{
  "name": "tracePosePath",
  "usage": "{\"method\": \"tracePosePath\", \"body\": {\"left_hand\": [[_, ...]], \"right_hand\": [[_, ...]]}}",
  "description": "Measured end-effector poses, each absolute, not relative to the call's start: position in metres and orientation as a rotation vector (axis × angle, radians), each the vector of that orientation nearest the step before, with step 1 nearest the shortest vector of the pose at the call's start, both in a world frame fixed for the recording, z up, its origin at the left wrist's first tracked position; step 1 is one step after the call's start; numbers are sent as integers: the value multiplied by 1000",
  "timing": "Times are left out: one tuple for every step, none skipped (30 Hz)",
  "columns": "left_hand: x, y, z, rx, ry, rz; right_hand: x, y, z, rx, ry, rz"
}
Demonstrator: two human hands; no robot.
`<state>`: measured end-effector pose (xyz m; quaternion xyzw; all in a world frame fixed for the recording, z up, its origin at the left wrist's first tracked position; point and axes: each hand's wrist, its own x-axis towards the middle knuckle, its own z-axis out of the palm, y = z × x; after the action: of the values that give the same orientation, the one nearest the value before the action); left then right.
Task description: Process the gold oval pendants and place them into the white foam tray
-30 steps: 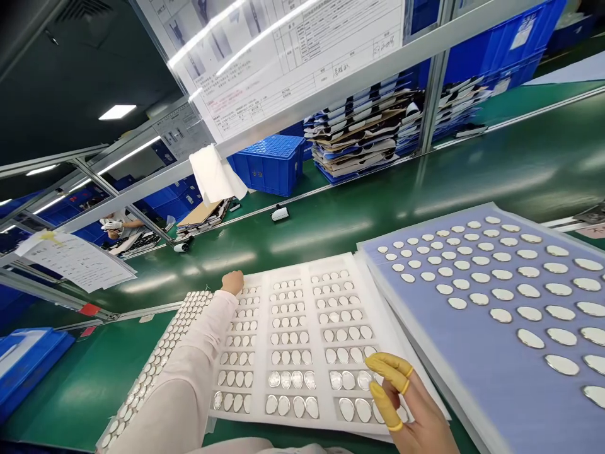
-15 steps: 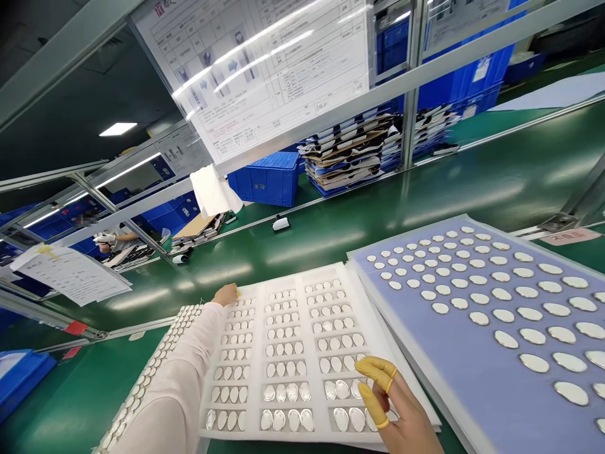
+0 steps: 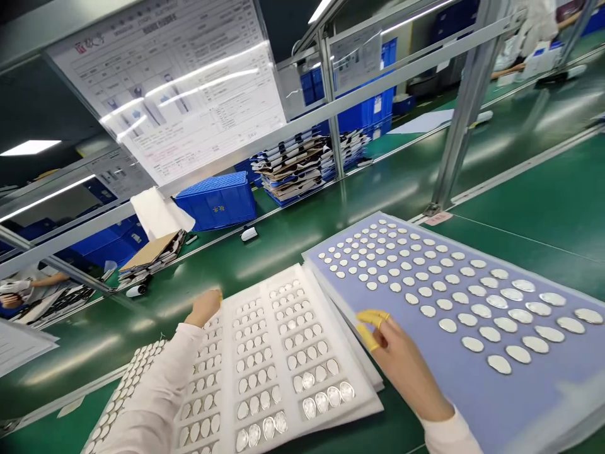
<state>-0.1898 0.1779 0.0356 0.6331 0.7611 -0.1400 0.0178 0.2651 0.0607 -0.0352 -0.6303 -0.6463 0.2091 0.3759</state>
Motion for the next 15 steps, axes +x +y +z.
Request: {"method": "tracePosePath", "body": {"left_hand": [[-171, 181, 35, 2043, 2265, -377], [-151, 185, 34, 2122, 2155, -310], [-128, 189, 32, 2196, 2047, -243], [-105, 193, 28, 2259, 1943, -179], [-81, 197, 24, 2308, 1842, -125], [-56, 202, 19, 2347, 1750, -75], [-33, 206, 13, 2380, 1657, -28], [-10, 211, 7, 2404, 1575, 9], [11, 216, 0, 2422, 1505, 42], [31, 221, -6, 2433, 1439, 67], [49, 226, -13, 2440, 1387, 88], [65, 232, -19, 2443, 1350, 104], [79, 237, -25, 2442, 1326, 115], [91, 242, -30, 2440, 1313, 123], [102, 247, -35, 2435, 1310, 128]], "right_hand": [[273, 75, -32, -1795, -1672, 530], [279, 90, -30, -1885, -1668, 521], [283, 106, -30, -1945, -1657, 505], [285, 121, -31, -2014, -1642, 485], [286, 135, -33, -2080, -1624, 459], [286, 147, -37, -2136, -1610, 438], [285, 156, -42, -2188, -1595, 421], [283, 163, -48, -2235, -1580, 405], [282, 168, -53, -2271, -1567, 389], [280, 170, -59, -2299, -1556, 373], [279, 171, -64, -2317, -1549, 355], [278, 172, -69, -2327, -1547, 338], [278, 171, -72, -2331, -1549, 323], [278, 171, -75, -2334, -1552, 311], [278, 171, -77, -2338, -1554, 303]]}}
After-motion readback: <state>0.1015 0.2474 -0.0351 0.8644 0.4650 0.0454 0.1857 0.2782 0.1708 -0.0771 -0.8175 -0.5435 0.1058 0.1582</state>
